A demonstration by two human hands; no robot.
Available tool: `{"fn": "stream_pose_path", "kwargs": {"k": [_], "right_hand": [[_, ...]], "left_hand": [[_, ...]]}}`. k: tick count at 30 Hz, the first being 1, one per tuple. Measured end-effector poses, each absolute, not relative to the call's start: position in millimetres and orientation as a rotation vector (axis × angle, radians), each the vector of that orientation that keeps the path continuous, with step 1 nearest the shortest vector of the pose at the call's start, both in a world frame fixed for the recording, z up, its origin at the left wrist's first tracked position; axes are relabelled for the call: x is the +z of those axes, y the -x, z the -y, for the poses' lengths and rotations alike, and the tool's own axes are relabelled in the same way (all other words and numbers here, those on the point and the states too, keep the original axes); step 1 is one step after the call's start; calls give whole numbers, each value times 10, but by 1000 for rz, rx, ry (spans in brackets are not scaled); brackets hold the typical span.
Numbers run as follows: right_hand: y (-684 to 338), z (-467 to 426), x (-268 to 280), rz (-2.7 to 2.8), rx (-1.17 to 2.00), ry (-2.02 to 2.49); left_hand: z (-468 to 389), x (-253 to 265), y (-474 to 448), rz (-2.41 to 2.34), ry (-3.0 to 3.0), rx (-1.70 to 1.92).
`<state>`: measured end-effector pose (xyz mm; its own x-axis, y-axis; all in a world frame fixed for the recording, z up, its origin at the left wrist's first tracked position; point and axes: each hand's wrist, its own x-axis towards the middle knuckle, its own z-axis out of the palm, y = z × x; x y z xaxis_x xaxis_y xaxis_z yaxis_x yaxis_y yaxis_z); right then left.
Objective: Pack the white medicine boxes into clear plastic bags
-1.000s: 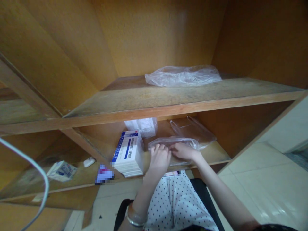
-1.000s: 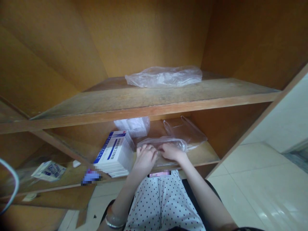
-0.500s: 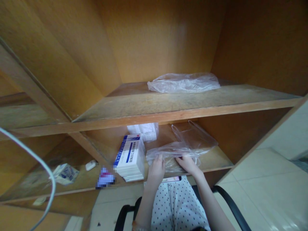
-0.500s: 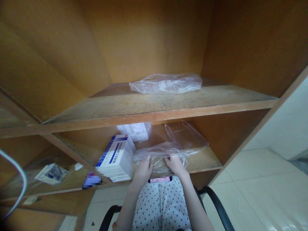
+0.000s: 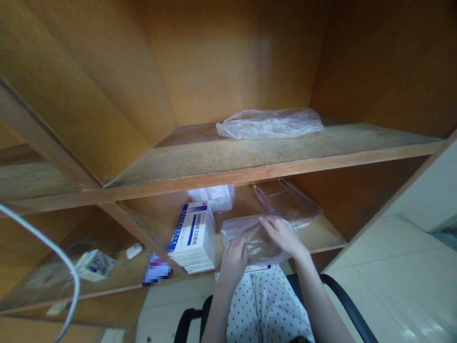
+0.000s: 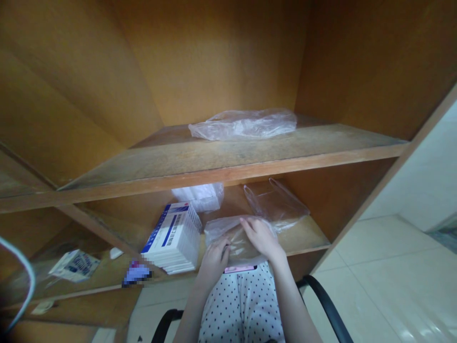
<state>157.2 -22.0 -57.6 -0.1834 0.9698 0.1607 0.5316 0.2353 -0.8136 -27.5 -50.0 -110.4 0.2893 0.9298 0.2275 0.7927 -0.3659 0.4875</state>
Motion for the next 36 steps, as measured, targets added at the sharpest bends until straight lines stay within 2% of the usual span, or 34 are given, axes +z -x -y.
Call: {"fn": "stream_pose_path", "kwargs": {"k": [5,11,18,21,28,36], "right_hand": [[-1535,136,-703,1761,749,1460],[-1441,157,-918,1842,722,1497],[-1451,155,-1090,1951,749,1465],[-1491,174,-1101,1966,816,1428],[-1615,227,-941,1977,820,1435],[-1667,182,-963,1905,769,1525]], "left_hand": [[577,-1049,236,-1765,-2213,611],[652,-1088,196,-1979,-2040,348],[545,-1094,254,-1765,-2231,738],[468,-1039,281,-1674,-2312,799],[403,-957,329,-1835,-2332,460],[443,-902,412,-1910,-2297,412]]}}
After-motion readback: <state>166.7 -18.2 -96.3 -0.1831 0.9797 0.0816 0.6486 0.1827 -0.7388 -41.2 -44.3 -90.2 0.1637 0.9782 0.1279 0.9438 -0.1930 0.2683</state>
